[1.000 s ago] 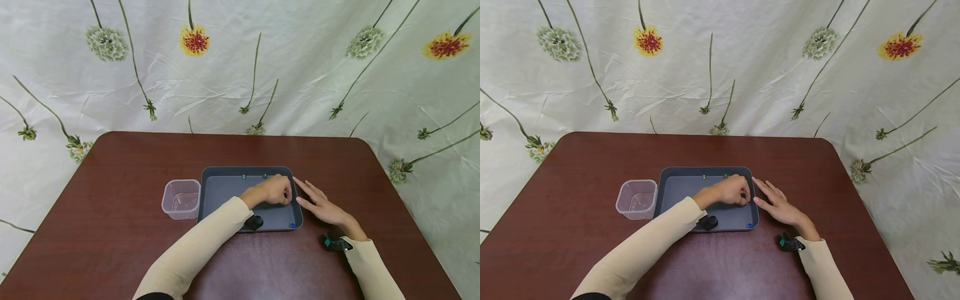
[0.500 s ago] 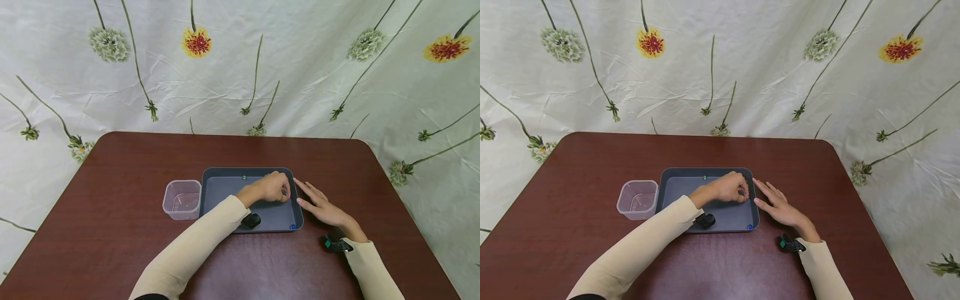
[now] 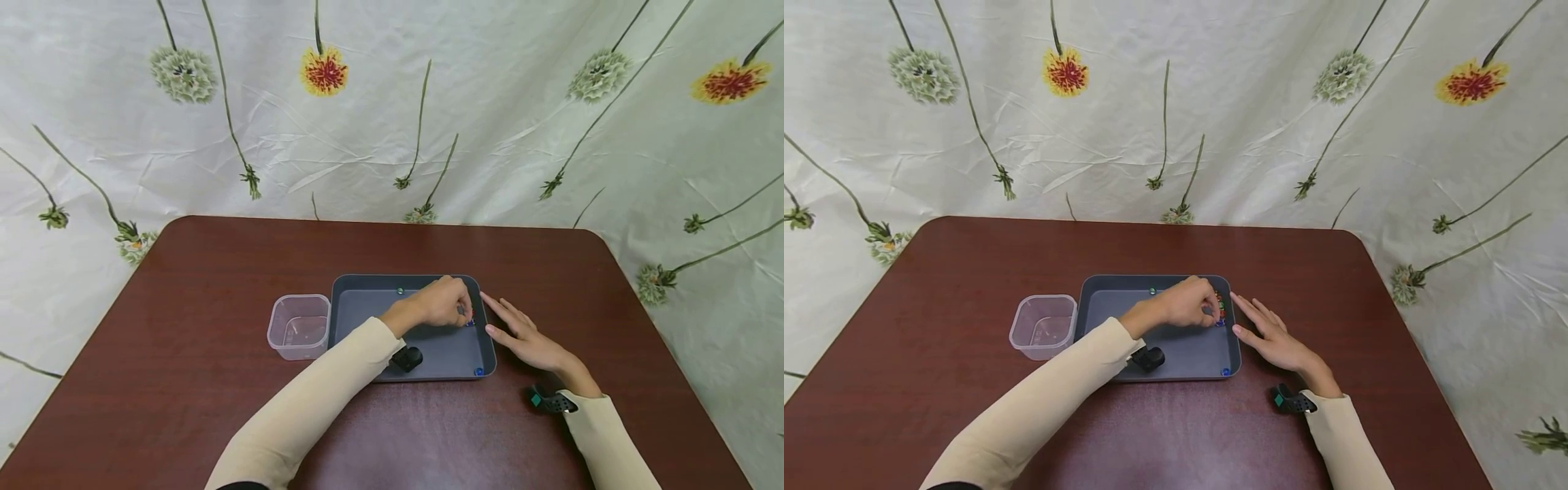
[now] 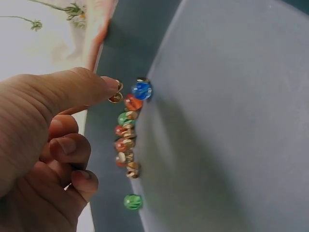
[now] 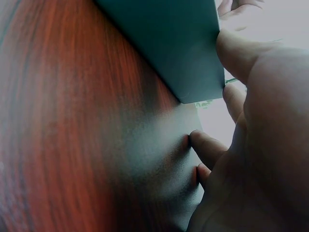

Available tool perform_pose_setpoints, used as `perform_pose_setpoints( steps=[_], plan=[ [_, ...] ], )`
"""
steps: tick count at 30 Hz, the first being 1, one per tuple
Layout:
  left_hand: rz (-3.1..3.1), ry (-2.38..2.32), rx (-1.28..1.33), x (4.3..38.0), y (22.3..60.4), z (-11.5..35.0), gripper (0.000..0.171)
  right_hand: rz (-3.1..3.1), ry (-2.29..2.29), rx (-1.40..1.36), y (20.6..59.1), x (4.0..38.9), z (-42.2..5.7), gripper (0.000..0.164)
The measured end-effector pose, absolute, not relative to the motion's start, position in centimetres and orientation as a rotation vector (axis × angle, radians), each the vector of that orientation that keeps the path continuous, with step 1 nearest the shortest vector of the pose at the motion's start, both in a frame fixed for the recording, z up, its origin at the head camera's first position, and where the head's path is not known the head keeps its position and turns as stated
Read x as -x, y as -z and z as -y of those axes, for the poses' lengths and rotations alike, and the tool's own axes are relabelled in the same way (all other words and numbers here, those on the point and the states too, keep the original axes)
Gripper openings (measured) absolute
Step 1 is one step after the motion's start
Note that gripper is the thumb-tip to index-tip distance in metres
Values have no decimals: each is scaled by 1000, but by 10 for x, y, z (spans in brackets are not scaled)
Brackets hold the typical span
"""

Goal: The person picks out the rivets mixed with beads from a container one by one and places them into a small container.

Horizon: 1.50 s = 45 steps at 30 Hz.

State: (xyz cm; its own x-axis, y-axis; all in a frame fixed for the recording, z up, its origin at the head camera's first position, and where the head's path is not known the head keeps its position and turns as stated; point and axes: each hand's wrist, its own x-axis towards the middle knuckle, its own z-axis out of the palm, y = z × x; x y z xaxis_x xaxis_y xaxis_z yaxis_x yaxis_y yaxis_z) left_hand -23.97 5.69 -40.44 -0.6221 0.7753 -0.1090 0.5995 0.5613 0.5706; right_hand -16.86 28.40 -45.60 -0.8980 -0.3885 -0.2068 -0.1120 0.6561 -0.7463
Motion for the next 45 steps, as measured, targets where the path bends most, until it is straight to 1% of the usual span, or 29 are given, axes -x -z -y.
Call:
perform_pose_setpoints(
  steps=[11, 25, 35, 45],
  plan=[
    [-2431, -774, -1146, 238, 391, -44, 10, -2517, 1108, 375, 457, 166, -284, 64],
    [-2471, -823, -1185, 242, 370, -22, 8, -2521, 1102, 351, 458, 164, -285, 64],
    [-2514, -836, -1242, 235, 339, 9, 7, -2520, 1108, 352, 456, 166, -283, 64],
    [-2593, -868, -1266, 225, 324, 48, 7, -2530, 1103, 385, 455, 166, -284, 64]
  ],
)
